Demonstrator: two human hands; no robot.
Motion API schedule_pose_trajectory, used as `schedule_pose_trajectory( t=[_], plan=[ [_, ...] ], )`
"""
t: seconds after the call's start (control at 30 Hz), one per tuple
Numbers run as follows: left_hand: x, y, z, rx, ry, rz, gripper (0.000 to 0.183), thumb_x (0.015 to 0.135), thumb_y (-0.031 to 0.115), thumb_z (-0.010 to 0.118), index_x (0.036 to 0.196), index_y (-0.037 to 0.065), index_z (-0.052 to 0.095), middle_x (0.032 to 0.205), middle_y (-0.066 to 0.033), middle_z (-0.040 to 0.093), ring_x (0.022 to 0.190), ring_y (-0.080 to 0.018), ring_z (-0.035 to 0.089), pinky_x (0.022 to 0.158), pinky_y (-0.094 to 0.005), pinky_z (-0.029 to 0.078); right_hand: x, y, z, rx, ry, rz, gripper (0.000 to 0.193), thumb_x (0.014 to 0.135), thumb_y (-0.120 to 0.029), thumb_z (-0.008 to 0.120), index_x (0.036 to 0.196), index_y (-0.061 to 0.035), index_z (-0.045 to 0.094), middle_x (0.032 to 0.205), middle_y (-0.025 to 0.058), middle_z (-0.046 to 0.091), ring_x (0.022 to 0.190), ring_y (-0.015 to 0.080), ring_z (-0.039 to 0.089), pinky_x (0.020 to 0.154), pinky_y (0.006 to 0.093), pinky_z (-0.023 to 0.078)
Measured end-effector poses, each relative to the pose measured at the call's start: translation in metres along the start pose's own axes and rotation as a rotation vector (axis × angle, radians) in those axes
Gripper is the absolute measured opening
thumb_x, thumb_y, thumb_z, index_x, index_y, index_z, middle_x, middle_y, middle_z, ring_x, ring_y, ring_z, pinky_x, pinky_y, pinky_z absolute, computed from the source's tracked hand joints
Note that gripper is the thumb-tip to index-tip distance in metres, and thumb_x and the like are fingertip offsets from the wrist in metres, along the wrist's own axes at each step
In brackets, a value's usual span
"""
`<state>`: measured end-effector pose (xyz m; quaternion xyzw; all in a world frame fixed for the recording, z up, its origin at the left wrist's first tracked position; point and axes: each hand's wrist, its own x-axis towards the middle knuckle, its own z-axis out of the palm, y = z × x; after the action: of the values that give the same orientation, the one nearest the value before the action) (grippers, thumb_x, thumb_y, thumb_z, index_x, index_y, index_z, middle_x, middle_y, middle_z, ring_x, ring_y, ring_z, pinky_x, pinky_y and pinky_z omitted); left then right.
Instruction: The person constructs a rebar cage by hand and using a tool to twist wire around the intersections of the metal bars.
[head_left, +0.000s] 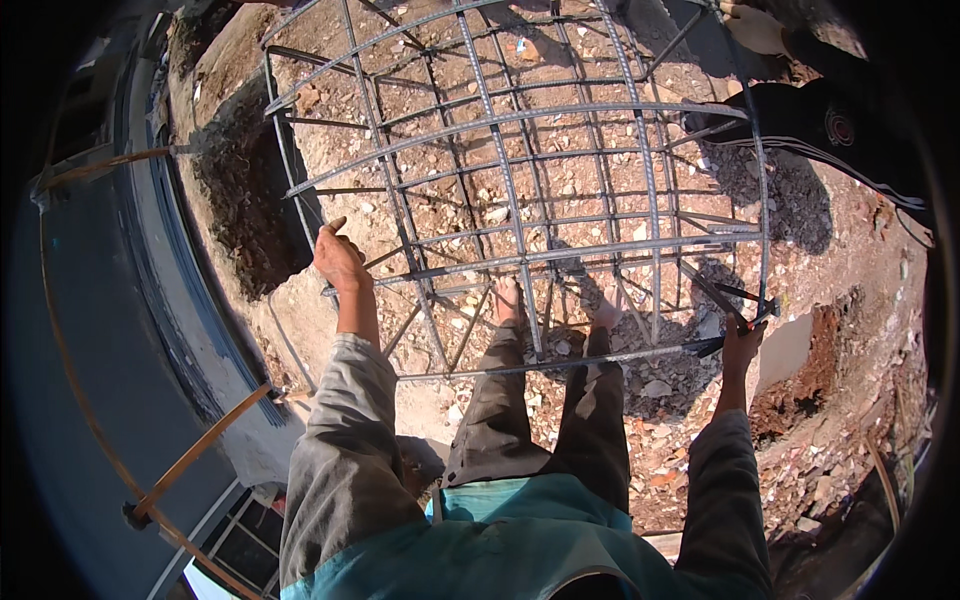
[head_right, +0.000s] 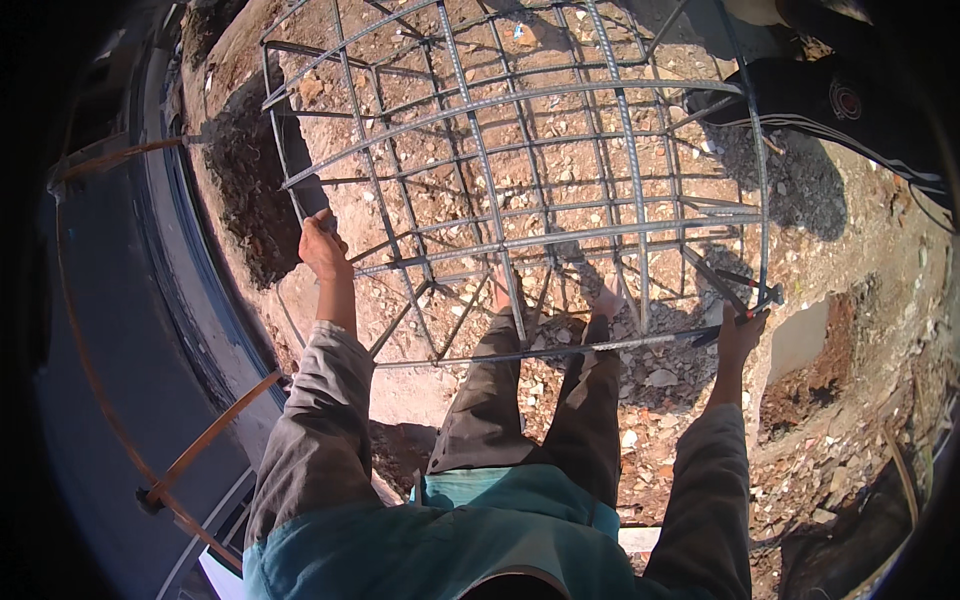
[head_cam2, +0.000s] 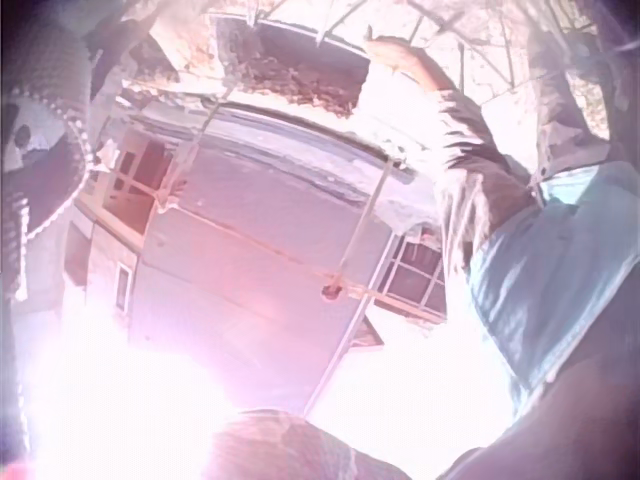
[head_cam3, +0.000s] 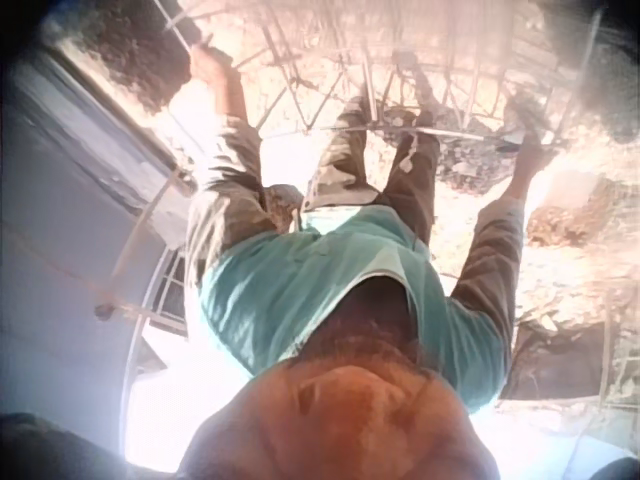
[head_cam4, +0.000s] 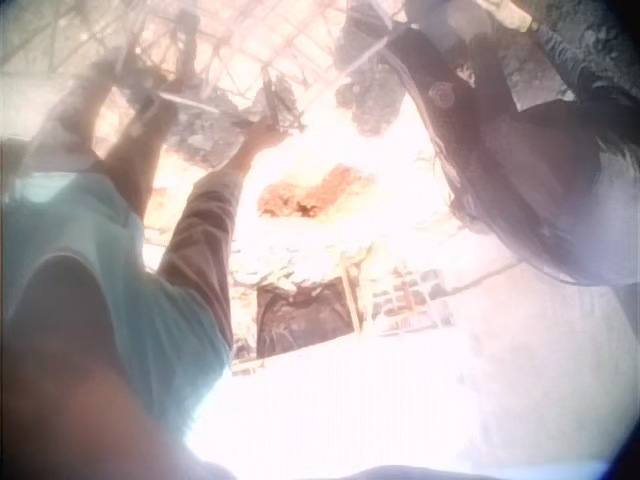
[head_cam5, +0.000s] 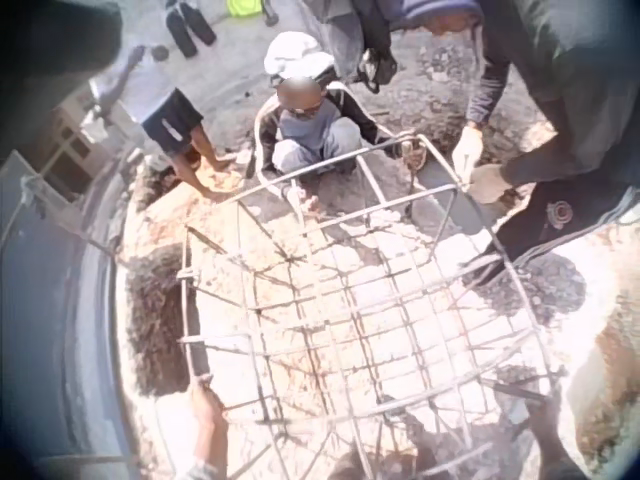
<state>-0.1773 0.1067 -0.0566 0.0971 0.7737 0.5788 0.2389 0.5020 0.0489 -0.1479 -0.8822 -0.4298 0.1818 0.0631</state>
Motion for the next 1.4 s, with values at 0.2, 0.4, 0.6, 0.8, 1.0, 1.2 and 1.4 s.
schedule_pose_trajectory(
  t=[0.2, 0.4, 0.6, 0.8, 1.0, 1.2, 1.4],
  plan=[
    [-0.097, 0.071, -0.068, -0.086, -0.129, 0.106, 0.035, 0.101, 0.029, 0.043, 0.098, -0.001, 0.061, 0.057, 0.0078, 0.031, 0.045, -0.0017, 0.024, 0.039, -0.0209, 0.019, -0.014, -0.023, -0.035, 0.079, 0.270, -0.181, 0.081, 0.088, -0.044, 0.062, 0.142, 0.0060, 0.028, 0.138, 0.0295, 0.035, 0.124, 0.0390, 0.042, 0.103, 0.0468, 0.035],
    [-0.273, 0.101, -0.118, 0.204, -0.444, 0.129, 0.037, 0.099, 0.029, 0.050, 0.096, -0.004, 0.065, 0.060, 0.0020, 0.046, 0.048, -0.0055, 0.038, 0.046, -0.0227, 0.033, -0.193, -0.235, -0.090, 1.076, -1.091, -0.279, 0.056, 0.101, -0.041, 0.040, 0.142, -0.0032, 0.034, 0.127, 0.0164, 0.054, 0.112, 0.0226, 0.056, 0.094, 0.0348, 0.044],
    [-0.408, 0.108, -0.171, 0.718, -0.651, 0.026, 0.023, 0.090, 0.013, 0.051, 0.095, -0.002, 0.068, 0.071, -0.0147, 0.062, 0.062, -0.0236, 0.060, 0.062, -0.0333, 0.048, -0.278, -0.270, -0.149, 1.806, -1.337, 0.284, 0.038, 0.100, -0.046, 0.042, 0.110, -0.0112, 0.055, 0.084, 0.0042, 0.057, 0.070, 0.0149, 0.054, 0.066, 0.0308, 0.044],
    [-0.476, 0.085, -0.259, 0.709, -0.695, 0.035, 0.014, 0.087, 0.012, 0.056, 0.084, 0.001, 0.063, 0.070, -0.0165, 0.060, 0.064, -0.0307, 0.062, 0.061, -0.0349, 0.048, -0.165, -0.118, -0.185, 1.770, -0.626, 0.294, 0.030, 0.101, -0.041, 0.043, 0.092, -0.0130, 0.050, 0.062, -0.0032, 0.035, 0.047, 0.0078, 0.029, 0.041, 0.0247, 0.024],
    [-0.461, 0.061, -0.309, 0.920, -0.790, 0.280, 0.010, 0.086, 0.015, 0.061, 0.085, 0.006, 0.064, 0.077, -0.0151, 0.064, 0.072, -0.0350, 0.064, 0.061, -0.0391, 0.050, -0.075, -0.034, -0.270, 1.210, -0.080, 0.057, 0.043, 0.102, -0.040, 0.037, 0.109, -0.0038, 0.059, 0.057, -0.0032, 0.033, 0.047, 0.0067, 0.030, 0.044, 0.0246, 0.026],
    [-0.467, 0.104, -0.207, 1.063, -1.130, 0.808, 0.007, 0.079, 0.014, 0.065, 0.083, 0.009, 0.062, 0.076, -0.0071, 0.062, 0.069, -0.0274, 0.064, 0.056, -0.0392, 0.050, -0.200, -0.110, -0.302, 0.329, -0.313, -0.892, 0.040, 0.100, -0.032, 0.044, 0.109, 0.0011, 0.065, 0.078, 0.0064, 0.045, 0.071, 0.0191, 0.042, 0.063, 0.0333, 0.035],
    [-0.502, 0.120, -0.166, 0.869, -1.141, 1.056, 0.011, 0.078, 0.017, 0.068, 0.084, 0.009, 0.063, 0.077, -0.0077, 0.061, 0.070, -0.0275, 0.064, 0.057, -0.0400, 0.049, -0.337, -0.069, -0.262, 0.366, -0.876, -1.071, 0.031, 0.097, -0.023, 0.049, 0.108, 0.0017, 0.063, 0.094, 0.0230, 0.066, 0.089, 0.0377, 0.064, 0.075, 0.0414, 0.050]
  ],
)
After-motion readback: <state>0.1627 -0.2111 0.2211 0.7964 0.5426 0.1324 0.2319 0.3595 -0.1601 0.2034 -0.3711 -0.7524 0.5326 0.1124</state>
